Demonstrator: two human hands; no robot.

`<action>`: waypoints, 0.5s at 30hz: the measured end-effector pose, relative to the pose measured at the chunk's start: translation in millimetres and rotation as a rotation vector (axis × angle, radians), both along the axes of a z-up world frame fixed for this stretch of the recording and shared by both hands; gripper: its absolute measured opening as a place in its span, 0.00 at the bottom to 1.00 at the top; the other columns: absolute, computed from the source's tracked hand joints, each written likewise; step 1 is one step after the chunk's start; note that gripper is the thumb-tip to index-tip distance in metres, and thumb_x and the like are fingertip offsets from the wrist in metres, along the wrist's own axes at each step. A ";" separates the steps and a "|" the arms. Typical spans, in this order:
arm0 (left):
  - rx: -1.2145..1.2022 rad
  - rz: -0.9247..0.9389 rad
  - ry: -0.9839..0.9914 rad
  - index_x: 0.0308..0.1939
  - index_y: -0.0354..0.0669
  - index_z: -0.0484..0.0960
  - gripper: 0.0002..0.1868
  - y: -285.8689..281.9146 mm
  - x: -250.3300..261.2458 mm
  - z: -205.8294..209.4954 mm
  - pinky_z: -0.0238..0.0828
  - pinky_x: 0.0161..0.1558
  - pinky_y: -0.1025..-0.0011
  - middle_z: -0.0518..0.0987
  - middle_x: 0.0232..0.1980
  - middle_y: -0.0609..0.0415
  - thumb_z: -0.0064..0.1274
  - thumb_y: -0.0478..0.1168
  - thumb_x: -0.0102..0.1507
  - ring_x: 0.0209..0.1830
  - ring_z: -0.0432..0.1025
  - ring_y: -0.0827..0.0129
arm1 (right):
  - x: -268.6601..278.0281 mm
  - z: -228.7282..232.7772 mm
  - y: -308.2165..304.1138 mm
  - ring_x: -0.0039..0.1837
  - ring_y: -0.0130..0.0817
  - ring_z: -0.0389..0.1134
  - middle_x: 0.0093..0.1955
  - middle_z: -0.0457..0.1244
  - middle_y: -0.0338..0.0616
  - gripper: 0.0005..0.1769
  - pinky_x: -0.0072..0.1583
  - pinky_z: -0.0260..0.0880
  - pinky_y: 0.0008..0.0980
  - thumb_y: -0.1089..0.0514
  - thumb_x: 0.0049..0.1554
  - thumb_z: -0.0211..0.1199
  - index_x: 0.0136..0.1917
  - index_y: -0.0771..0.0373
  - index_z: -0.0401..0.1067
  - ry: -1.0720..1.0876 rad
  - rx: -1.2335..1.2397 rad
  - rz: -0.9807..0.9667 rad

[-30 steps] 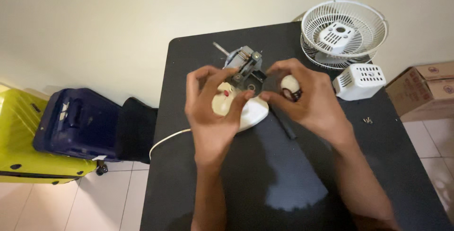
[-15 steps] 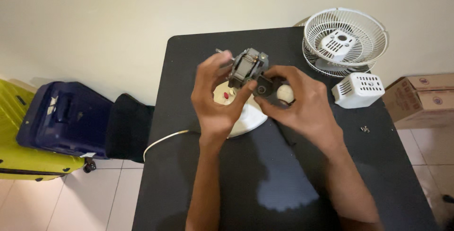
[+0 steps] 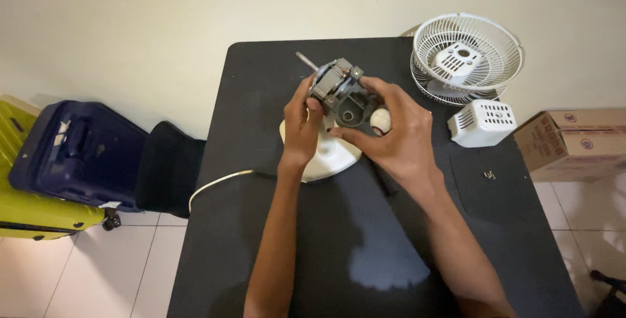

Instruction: The person disassembles a small white electrical appliance on a table. They use a screwdriver to remove screws from the base and motor housing, then separate the casing and motor components.

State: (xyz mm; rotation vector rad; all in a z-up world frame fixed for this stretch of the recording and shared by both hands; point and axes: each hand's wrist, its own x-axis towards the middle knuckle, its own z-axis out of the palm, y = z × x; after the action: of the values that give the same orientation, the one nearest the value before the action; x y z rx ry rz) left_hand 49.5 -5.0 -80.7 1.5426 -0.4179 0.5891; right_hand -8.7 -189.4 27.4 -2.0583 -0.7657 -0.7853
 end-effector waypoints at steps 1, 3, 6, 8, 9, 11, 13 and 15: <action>0.006 0.002 -0.018 0.70 0.32 0.71 0.45 -0.2 1.5 -0.4 0.70 0.48 0.72 0.79 0.50 0.51 0.38 0.72 0.71 0.47 0.70 0.73 | 0.6 -1.4 0.4 0.56 0.41 0.75 0.55 0.70 0.54 0.39 0.57 0.76 0.36 0.50 0.47 0.84 0.64 0.69 0.71 -0.018 0.001 -0.008; 0.010 -0.016 -0.089 0.69 0.32 0.71 0.44 1.0 6.2 -0.2 0.70 0.50 0.71 0.79 0.51 0.51 0.38 0.71 0.72 0.50 0.71 0.72 | 3.0 -3.3 1.1 0.56 0.41 0.75 0.56 0.70 0.54 0.37 0.57 0.76 0.36 0.52 0.48 0.83 0.64 0.69 0.72 -0.040 0.005 -0.012; -0.025 -0.058 -0.138 0.67 0.30 0.73 0.44 1.9 14.4 -0.9 0.67 0.49 0.73 0.77 0.49 0.53 0.40 0.71 0.72 0.49 0.69 0.74 | 7.7 -4.1 1.9 0.55 0.40 0.75 0.56 0.70 0.54 0.35 0.56 0.76 0.36 0.53 0.49 0.83 0.63 0.70 0.73 -0.058 0.026 -0.012; -0.091 -0.058 -0.031 0.66 0.30 0.77 0.46 -3.8 19.0 -3.1 0.59 0.36 0.77 0.72 0.37 0.59 0.40 0.73 0.69 0.36 0.62 0.79 | 10.5 -3.8 3.7 0.55 0.39 0.75 0.55 0.70 0.53 0.34 0.56 0.76 0.35 0.52 0.48 0.83 0.62 0.69 0.74 -0.046 0.040 -0.003; -0.120 -0.045 -0.047 0.63 0.30 0.77 0.45 -7.3 20.8 -4.5 0.62 0.36 0.77 0.73 0.38 0.59 0.40 0.73 0.69 0.36 0.65 0.79 | 11.9 -3.5 4.0 0.55 0.38 0.75 0.55 0.70 0.53 0.34 0.55 0.76 0.35 0.52 0.48 0.83 0.62 0.69 0.74 -0.033 0.046 0.005; -0.177 -0.020 -0.079 0.57 0.31 0.77 0.44 -14.1 21.8 -7.8 0.68 0.36 0.77 0.77 0.38 0.60 0.42 0.74 0.68 0.37 0.71 0.79 | 12.6 -3.4 4.3 0.54 0.37 0.75 0.55 0.71 0.51 0.34 0.55 0.76 0.34 0.52 0.48 0.83 0.62 0.68 0.75 -0.001 0.062 0.015; -0.190 -0.001 -0.072 0.57 0.32 0.77 0.44 -17.0 20.1 -10.5 0.68 0.37 0.76 0.77 0.38 0.60 0.41 0.75 0.68 0.37 0.71 0.79 | 13.4 -2.6 3.8 0.53 0.35 0.76 0.53 0.72 0.50 0.33 0.55 0.75 0.33 0.52 0.48 0.83 0.62 0.68 0.75 0.035 0.081 0.018; -0.184 0.026 -0.070 0.57 0.33 0.78 0.45 -19.7 21.1 -11.5 0.68 0.37 0.76 0.76 0.37 0.60 0.41 0.76 0.67 0.37 0.70 0.79 | 14.3 -1.8 1.7 0.53 0.35 0.76 0.53 0.72 0.50 0.34 0.56 0.75 0.32 0.51 0.47 0.84 0.62 0.68 0.76 0.034 0.074 -0.001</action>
State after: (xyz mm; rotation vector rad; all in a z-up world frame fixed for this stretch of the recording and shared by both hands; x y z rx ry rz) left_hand 70.6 -24.7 -92.2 1.3565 -0.3863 0.6850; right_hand 5.6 -187.8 25.5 -2.0008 -0.7068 -0.7666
